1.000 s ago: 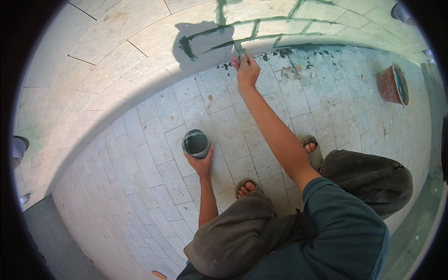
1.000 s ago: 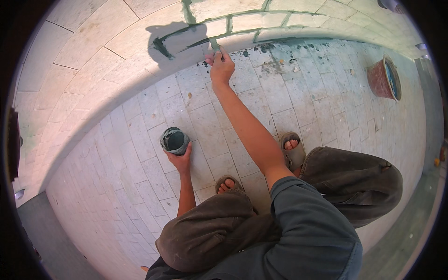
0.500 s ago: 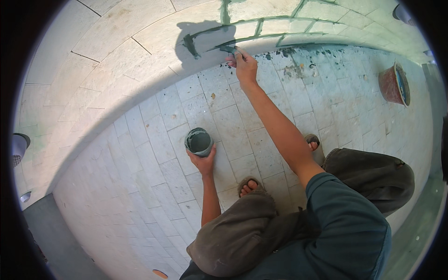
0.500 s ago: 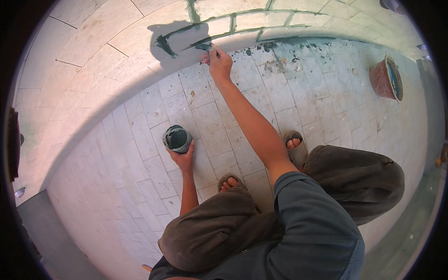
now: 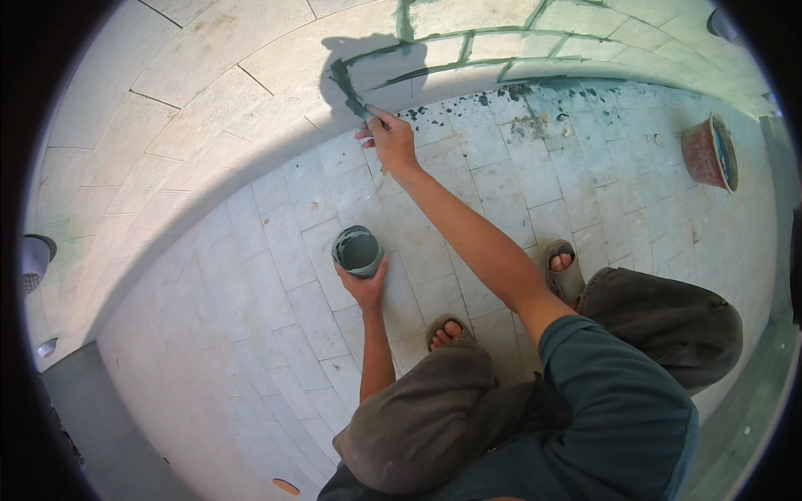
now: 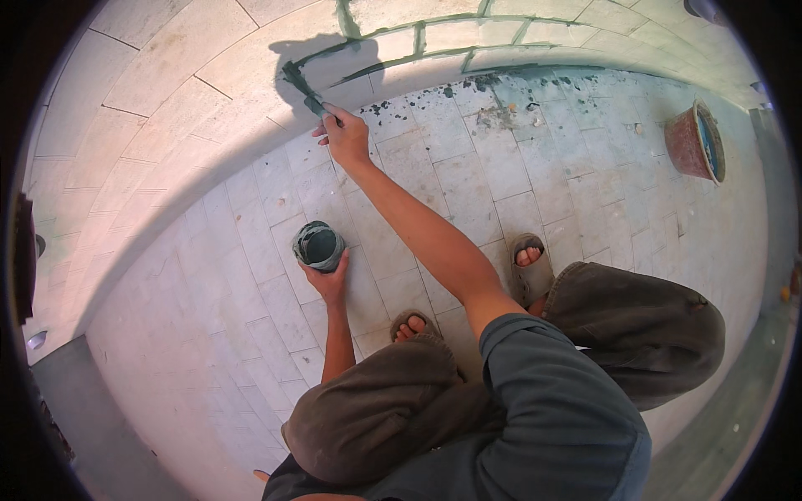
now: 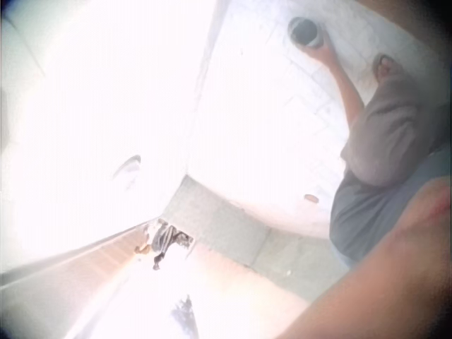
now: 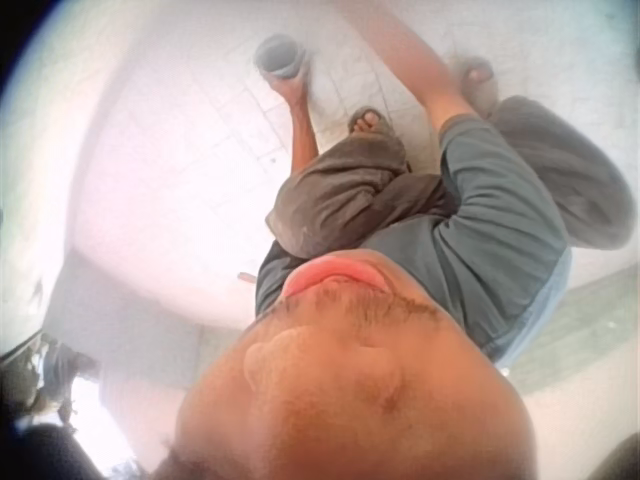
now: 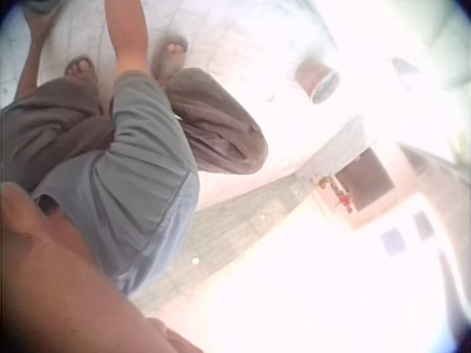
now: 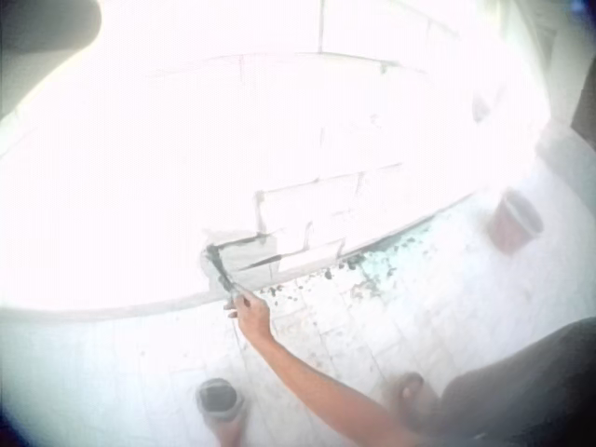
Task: The person applies grout to the gaps between wall tiles using a small scraper, dipping the tool into a plastic container of green grout and smoothing it into the horizontal and vertical seams.
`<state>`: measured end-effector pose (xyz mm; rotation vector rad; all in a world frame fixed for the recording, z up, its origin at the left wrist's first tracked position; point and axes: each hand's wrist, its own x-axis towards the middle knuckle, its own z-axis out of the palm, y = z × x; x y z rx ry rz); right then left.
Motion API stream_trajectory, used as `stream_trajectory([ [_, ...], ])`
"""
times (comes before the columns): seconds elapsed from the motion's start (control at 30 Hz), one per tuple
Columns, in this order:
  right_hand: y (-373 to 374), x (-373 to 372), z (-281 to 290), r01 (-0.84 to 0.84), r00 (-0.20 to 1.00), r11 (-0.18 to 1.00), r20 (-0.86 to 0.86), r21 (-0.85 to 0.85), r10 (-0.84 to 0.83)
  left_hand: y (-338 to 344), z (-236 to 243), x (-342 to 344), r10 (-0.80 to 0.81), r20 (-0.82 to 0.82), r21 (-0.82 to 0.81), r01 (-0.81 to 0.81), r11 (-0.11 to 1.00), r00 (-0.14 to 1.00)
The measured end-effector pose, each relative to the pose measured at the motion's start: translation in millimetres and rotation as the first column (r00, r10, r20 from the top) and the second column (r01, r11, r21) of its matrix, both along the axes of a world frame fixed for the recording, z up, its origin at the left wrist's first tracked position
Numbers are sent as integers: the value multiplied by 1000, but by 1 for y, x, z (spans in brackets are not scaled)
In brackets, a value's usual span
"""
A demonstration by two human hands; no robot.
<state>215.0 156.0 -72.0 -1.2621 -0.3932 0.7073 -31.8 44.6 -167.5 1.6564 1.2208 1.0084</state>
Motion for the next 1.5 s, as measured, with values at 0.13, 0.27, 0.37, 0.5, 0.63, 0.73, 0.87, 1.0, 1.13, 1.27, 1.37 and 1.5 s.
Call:
stream_trajectory([
  [0.13,-12,-23,20,-276,941,959,184,-65,284,1,-2,-5,-19,15,-30,19,999,1000],
  [0.27,-50,-22,62,-523,663,782,415,-339,623,0,-10,-15,-36,-51,56,39,998,998],
  [0.37,-75,-16,98,-568,262,527,468,-632,844,7,1,-8,-112,-60,318,125,940,992],
  [0.5,-98,-31,105,-496,-115,304,409,-813,906,6,-2,-3,-130,-31,395,131,909,991],
  [0.63,-112,-47,89,-389,-288,231,356,-892,889,4,-2,1,-137,-38,384,141,912,990],
  [0.73,-114,-62,61,-325,-351,235,348,-916,869,5,1,4,-162,-49,384,168,908,986],
  [0.87,-115,-80,30,-336,-375,126,256,-933,891,5,0,5,-172,-80,400,189,897,982],
  [1.0,-112,-79,45,-343,-367,-7,127,-939,922,4,-1,-4,-198,-67,404,208,891,978],
  [1.13,-121,-58,66,-274,-340,231,319,-933,885,4,5,-9,-213,-133,396,249,884,968],
  [1.27,-146,-39,46,-310,-324,380,473,-871,819,2,11,-14,-284,-223,370,351,860,932],
  [1.37,-159,-42,25,-294,-367,299,396,-908,842,5,17,-19,-388,-261,319,459,829,884],
  [1.5,-171,-43,19,-299,-313,112,208,-948,927,10,26,-17,-478,-372,280,587,760,796],
])
